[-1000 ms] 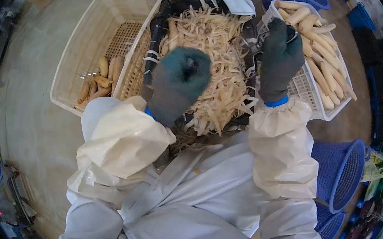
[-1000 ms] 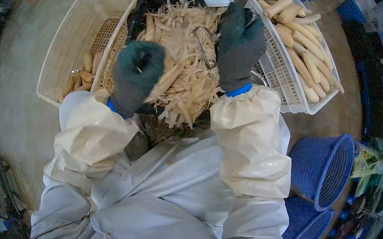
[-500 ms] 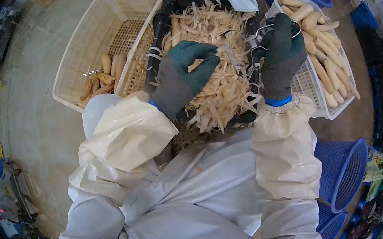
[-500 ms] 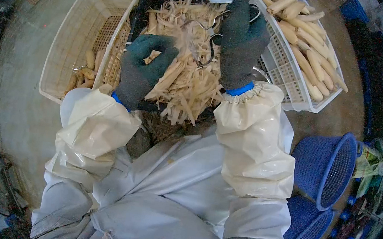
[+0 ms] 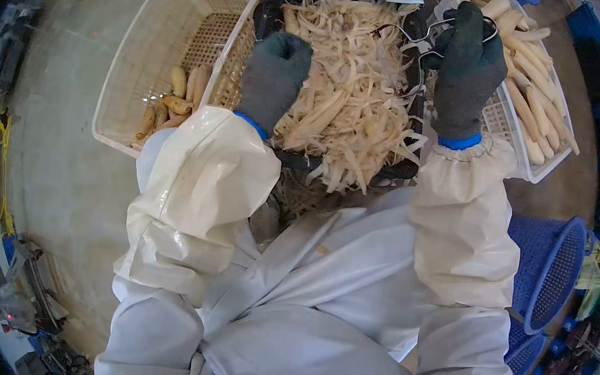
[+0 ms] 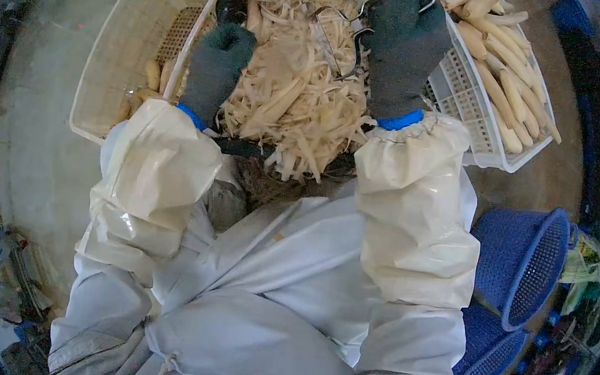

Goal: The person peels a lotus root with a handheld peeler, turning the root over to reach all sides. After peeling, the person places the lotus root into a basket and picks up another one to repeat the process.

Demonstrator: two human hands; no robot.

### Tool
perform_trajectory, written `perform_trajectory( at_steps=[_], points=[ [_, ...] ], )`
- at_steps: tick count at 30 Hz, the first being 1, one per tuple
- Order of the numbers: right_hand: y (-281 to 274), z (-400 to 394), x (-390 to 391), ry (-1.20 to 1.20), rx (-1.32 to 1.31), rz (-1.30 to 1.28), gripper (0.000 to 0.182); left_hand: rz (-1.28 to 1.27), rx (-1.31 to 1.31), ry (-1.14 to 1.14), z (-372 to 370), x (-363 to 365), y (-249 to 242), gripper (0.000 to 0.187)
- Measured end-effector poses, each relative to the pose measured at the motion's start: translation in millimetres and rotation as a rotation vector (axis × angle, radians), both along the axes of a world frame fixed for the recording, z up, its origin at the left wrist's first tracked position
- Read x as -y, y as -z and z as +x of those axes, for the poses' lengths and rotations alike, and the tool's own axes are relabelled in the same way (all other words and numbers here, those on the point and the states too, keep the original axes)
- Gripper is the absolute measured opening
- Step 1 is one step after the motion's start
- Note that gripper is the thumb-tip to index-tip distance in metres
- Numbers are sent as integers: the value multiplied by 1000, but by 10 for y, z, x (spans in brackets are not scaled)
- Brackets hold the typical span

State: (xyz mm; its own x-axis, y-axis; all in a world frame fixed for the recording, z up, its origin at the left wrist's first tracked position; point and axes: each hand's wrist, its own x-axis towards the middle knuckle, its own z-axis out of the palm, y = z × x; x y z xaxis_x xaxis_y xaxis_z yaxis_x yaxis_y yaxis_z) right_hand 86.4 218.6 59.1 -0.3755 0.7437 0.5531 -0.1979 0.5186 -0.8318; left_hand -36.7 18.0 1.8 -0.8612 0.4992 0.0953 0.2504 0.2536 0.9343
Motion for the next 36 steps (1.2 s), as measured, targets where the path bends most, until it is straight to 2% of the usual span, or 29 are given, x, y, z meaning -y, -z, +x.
perform_trajectory(
  at_steps=[3,4,6,10,12,13,14,15,16,17,18,19,20,22,23,24,27,28,30,31,32,33,34,35,36],
  points=[
    [-13,25,43,-97,-29,-145,29,-839,-298,350,76,35,486,37],
    [-23,38,75,-140,-31,-218,29,-839,-301,355,189,58,583,37],
    [-38,55,105,-153,-39,-295,30,-1043,-222,384,413,88,636,52],
    [-14,76,-1,-191,27,-433,29,-1142,-126,441,354,-2,583,65],
    [-25,123,-56,-226,21,-449,29,-980,-73,370,290,9,520,65],
    [-27,148,-75,-267,21,-468,29,-979,-78,375,262,14,490,65],
    [-23,166,-88,-262,18,-467,29,-782,-114,287,237,21,426,62],
    [-16,179,-89,-333,-89,-504,30,-584,-145,198,205,41,380,58],
    [-15,194,-83,-407,-195,-540,32,-585,-147,199,161,79,356,58],
    [-73,228,-74,-376,-81,-588,36,-184,39,315,110,122,338,53],
    [56,184,-179,-379,-83,-584,36,222,220,419,109,114,192,48],
    [304,95,-348,-291,31,-393,37,395,1176,318,51,6,40,35],
    [488,41,-450,-200,144,-201,38,399,1171,320,147,-26,-163,35],
    [478,30,-395,-166,190,-104,38,476,901,312,360,21,-393,38],
    [321,67,-249,-257,133,-358,38,624,1232,482,206,32,-185,42],
    [188,98,-130,-347,75,-613,37,629,1231,479,205,28,-125,42],
    [7,119,9,-409,59,-653,37,616,1230,526,288,-17,-165,47],
    [30,70,59,-409,60,-650,37,620,1238,478,351,3,-211,43],
    [53,-47,215,-249,-15,-362,39,625,1248,432,382,5,-215,39],
    [36,19,269,-261,52,-201,39,503,976,478,371,0,-97,34],
    [-89,46,372,-260,53,-200,39,380,704,514,357,-12,59,30],
    [-232,55,482,-279,73,-431,34,407,546,569,308,-89,138,31],
    [-303,59,532,-296,91,-661,30,409,548,571,303,-40,214,31],
    [-119,30,428,-227,114,-327,23,366,771,601,382,21,-16,31],
    [30,-6,311,-223,113,-326,23,316,993,628,461,76,-164,31]
  ],
)
